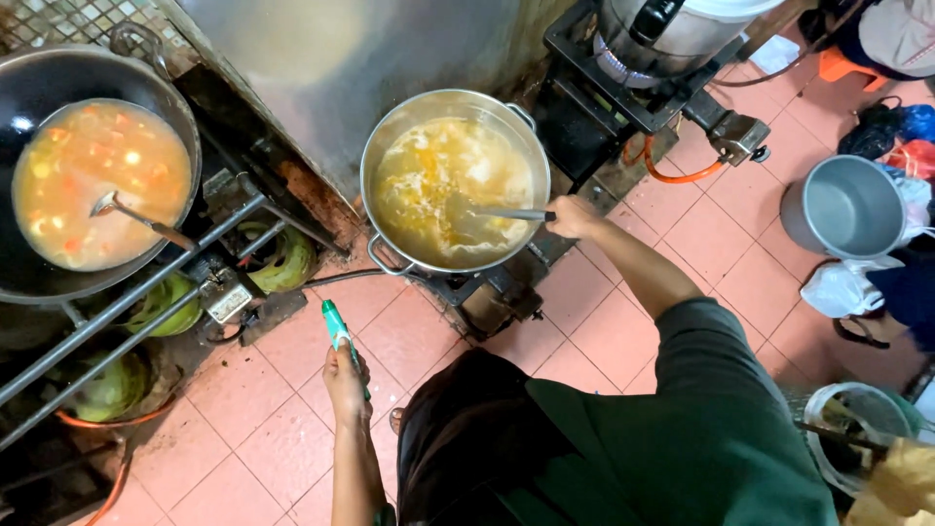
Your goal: Preparing and seasoning soup in large industrial pots using packets of ketchup and chili sauce.
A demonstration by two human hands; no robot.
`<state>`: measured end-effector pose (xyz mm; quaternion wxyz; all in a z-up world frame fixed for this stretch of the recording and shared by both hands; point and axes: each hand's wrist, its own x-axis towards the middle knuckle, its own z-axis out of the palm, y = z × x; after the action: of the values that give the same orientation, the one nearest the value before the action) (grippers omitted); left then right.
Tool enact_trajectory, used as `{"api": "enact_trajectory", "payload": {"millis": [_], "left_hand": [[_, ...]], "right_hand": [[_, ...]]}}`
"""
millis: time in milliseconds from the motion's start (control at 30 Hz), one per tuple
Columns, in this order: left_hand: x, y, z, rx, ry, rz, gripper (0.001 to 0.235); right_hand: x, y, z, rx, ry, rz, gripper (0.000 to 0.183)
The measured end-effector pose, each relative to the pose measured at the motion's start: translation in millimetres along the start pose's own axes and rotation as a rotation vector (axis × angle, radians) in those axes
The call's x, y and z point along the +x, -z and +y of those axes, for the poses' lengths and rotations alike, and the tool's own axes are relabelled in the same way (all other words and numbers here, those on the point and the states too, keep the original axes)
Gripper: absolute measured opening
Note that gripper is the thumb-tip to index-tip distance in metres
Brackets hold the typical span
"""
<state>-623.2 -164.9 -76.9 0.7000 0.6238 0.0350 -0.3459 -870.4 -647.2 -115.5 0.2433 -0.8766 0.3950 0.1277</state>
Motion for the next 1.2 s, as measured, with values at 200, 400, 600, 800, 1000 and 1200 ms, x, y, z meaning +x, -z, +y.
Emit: {"api": "enact_trajectory", "payload": {"millis": [200,400,600,800,1000,1200], "left_hand": [[2,-10,3,0.005,-0.013,-0.042,0.031],[2,-12,-4,0.025,-0.005,-0.069,0.032],[-9,-12,-3,0.021,0.018,-0.052,0.029],[-10,-14,-8,0.005,0.008,-0.074,0.029],[-6,-18,-15,0.028,0.016,-0.093,0.030],[-9,-34,-15,0.046,0.044,-0.105,0.030]], "right_hand": [[-43,-38,49,0.297,0.002,0.030,0.046],[-65,-68,59,0.603,0.076,0.130,0.048],[-87,-29,27,0.529,-0.030,0.266,0.048],[-122,11,11,0.062,0.113,0.633,0.040],[-144,-26,27,-0.378,0.188,0.814,0.038],[-134,-96,33,-0.271,0.033,0.835,0.043]]}}
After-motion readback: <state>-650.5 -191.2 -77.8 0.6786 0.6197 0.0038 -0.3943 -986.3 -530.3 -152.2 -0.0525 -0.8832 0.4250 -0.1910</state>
